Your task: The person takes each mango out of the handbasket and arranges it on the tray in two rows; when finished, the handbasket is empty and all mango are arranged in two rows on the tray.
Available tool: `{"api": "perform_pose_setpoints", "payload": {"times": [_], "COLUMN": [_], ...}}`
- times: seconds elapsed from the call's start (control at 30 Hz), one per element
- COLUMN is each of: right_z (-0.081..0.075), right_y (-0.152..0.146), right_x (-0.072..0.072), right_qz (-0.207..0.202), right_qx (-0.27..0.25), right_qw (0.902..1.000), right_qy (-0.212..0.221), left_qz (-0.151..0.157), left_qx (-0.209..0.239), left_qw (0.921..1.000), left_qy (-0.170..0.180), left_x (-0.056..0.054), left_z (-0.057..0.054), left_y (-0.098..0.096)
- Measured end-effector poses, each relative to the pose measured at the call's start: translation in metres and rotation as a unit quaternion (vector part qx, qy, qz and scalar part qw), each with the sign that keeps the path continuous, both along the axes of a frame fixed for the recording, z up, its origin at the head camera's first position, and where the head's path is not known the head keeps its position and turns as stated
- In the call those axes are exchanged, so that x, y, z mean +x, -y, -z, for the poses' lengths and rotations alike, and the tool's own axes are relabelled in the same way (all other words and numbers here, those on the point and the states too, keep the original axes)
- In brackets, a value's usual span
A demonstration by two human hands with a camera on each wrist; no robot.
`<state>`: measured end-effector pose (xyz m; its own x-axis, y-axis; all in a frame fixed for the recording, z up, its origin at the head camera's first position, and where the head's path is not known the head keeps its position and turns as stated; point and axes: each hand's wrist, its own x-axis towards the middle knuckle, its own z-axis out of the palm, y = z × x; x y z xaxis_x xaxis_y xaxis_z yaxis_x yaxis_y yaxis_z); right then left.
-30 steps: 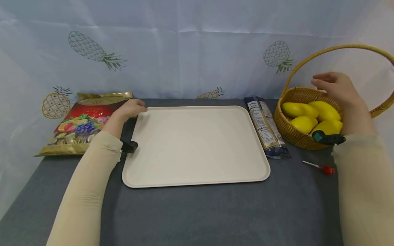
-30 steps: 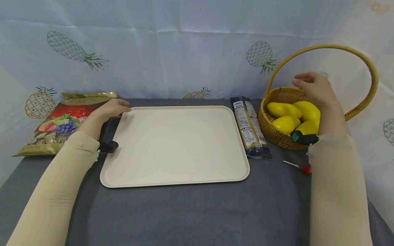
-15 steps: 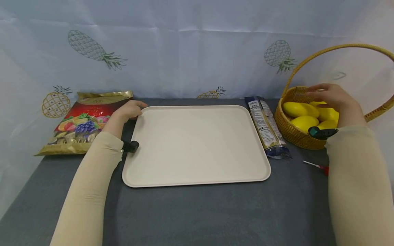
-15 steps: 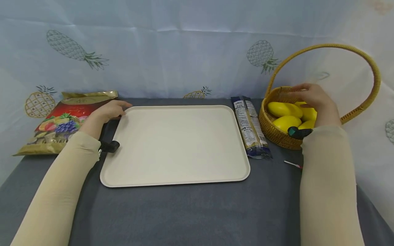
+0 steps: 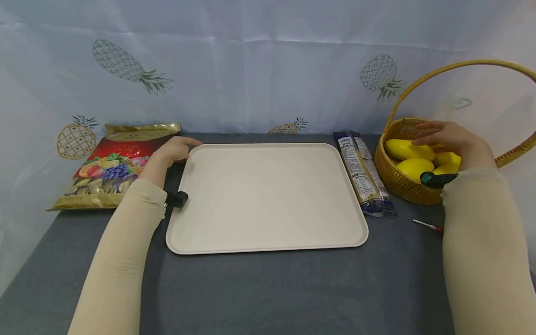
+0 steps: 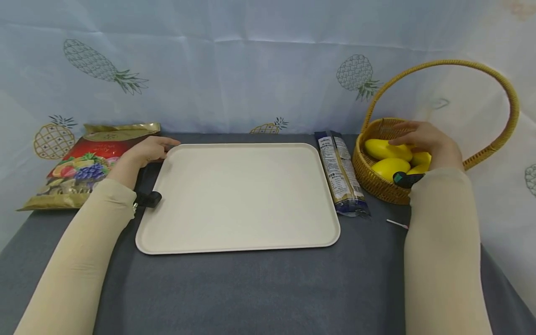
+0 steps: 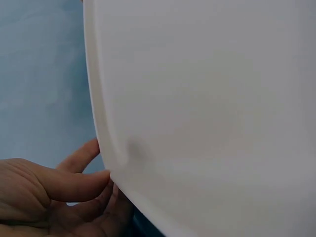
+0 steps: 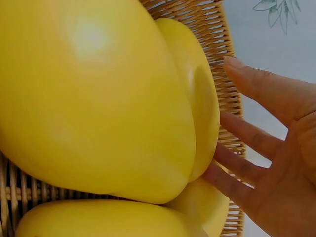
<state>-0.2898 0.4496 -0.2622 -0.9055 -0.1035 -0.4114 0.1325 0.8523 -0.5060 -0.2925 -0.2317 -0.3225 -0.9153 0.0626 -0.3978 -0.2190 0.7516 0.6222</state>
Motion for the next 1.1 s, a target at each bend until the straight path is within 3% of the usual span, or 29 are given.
{"api": "perform_pose_setpoints", "payload": {"times": [0.33, 0.5, 0.77, 1.1], "right_z": [0.006, 0.008, 0.01, 0.01], "right_y": [0.002, 0.005, 0.006, 0.005], "right_x": [-0.01, -0.011, -0.014, -0.011], "right_qz": [-0.08, -0.087, -0.089, -0.092], "right_qx": [0.035, 0.031, 0.026, 0.039], "right_qw": [0.9957, 0.9937, 0.9916, 0.9934], "right_qy": [0.032, 0.063, 0.09, 0.055], "left_qz": [0.001, 0.004, 0.014, 0.007], "left_qx": [-0.004, 0.006, -0.013, -0.014], "left_qw": [1.0, 1.0, 0.9998, 0.9999], "left_qy": [-0.003, -0.002, 0.007, 0.005], "left_x": [-0.001, -0.001, -0.001, 0.0], "left_z": [-0.001, -0.002, -0.005, -0.005], "left_y": [0.003, 0.002, 0.001, 0.0]}}
